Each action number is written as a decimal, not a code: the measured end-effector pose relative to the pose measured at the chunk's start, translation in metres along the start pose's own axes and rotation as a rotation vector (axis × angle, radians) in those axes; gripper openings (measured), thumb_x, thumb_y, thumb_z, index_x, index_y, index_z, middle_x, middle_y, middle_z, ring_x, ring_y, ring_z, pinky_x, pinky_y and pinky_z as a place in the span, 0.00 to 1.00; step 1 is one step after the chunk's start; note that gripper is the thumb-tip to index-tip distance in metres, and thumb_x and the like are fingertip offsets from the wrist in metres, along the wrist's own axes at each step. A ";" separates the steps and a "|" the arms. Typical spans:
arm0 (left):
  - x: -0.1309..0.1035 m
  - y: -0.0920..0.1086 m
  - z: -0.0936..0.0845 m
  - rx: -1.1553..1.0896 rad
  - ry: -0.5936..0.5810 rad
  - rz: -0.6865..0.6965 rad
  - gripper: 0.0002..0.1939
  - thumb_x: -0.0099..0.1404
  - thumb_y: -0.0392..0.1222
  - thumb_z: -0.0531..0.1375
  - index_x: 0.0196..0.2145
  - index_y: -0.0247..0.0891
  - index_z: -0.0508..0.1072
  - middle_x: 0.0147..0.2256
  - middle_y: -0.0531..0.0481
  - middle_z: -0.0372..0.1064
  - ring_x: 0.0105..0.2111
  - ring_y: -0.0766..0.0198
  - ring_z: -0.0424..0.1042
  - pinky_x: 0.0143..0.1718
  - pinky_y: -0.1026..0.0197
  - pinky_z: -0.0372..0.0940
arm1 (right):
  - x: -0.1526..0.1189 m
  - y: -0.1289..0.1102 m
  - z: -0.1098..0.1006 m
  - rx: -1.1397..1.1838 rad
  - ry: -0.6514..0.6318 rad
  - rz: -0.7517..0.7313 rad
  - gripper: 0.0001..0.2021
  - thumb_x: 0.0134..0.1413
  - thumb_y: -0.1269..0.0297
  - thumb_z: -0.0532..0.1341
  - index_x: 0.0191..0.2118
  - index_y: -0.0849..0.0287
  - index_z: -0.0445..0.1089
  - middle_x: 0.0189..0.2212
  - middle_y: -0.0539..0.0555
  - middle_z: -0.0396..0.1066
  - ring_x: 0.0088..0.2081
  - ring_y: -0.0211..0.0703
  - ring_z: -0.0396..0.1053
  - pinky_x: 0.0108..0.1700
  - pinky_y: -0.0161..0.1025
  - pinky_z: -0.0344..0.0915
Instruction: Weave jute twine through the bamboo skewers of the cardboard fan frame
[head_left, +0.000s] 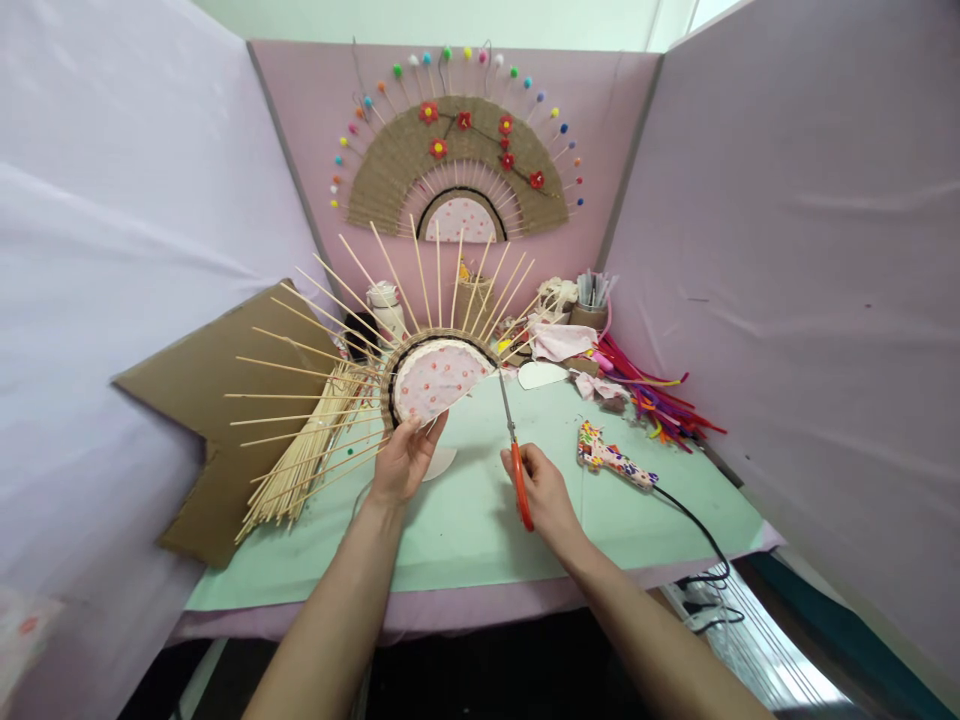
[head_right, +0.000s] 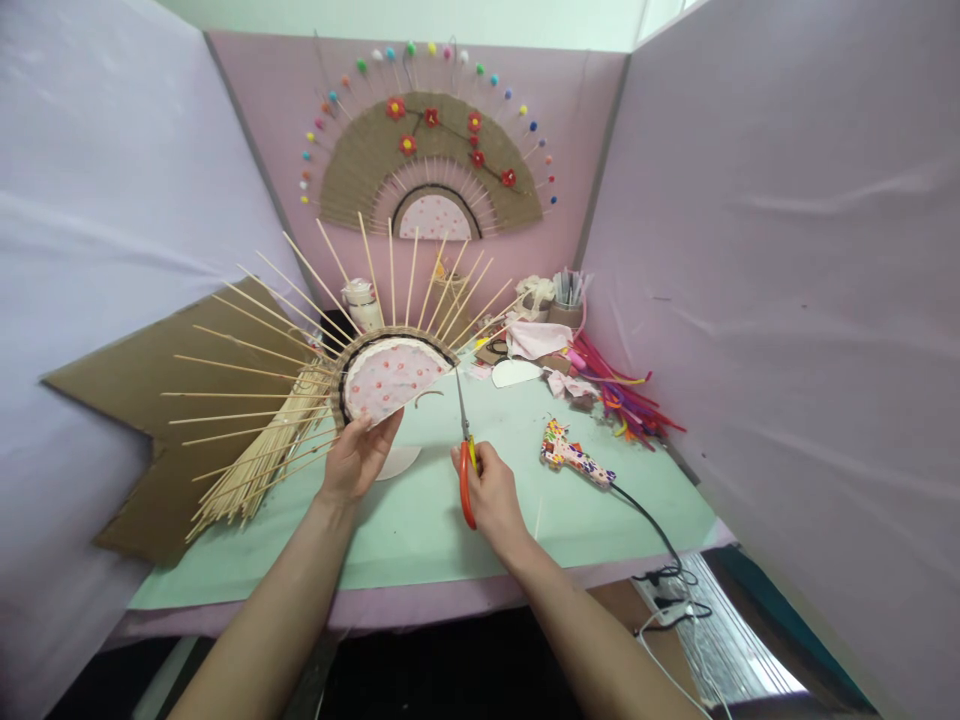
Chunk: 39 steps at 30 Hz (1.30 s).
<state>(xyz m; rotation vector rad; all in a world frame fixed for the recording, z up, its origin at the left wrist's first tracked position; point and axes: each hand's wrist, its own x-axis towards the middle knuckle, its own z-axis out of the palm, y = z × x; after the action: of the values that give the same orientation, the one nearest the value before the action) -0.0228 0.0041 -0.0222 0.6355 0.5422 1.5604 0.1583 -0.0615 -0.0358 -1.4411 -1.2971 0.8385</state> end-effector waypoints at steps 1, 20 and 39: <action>0.000 0.000 0.000 -0.001 0.001 0.000 0.11 0.59 0.33 0.61 0.40 0.39 0.78 0.46 0.48 0.76 0.59 0.56 0.65 0.61 0.52 0.61 | 0.000 0.000 0.000 -0.013 0.007 -0.009 0.23 0.52 0.40 0.54 0.24 0.54 0.52 0.19 0.43 0.49 0.23 0.35 0.50 0.25 0.34 0.50; 0.001 0.002 -0.001 -0.018 0.003 0.012 0.13 0.58 0.32 0.61 0.42 0.36 0.77 0.48 0.45 0.76 0.56 0.56 0.68 0.62 0.52 0.59 | -0.004 -0.001 -0.002 0.133 -0.078 0.123 0.23 0.52 0.36 0.54 0.28 0.54 0.56 0.15 0.42 0.53 0.18 0.37 0.54 0.20 0.35 0.53; 0.005 0.007 -0.007 -0.073 0.039 -0.124 0.16 0.62 0.33 0.55 0.46 0.41 0.75 0.42 0.48 0.78 0.50 0.61 0.73 0.59 0.55 0.63 | 0.029 -0.008 -0.034 -0.983 -0.187 -0.170 0.11 0.60 0.65 0.57 0.44 0.65 0.70 0.45 0.66 0.71 0.47 0.55 0.68 0.48 0.43 0.60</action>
<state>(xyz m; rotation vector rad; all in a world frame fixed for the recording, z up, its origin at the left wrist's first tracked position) -0.0329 0.0090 -0.0216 0.5078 0.5416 1.4712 0.1929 -0.0408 -0.0151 -1.9634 -2.0969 0.1842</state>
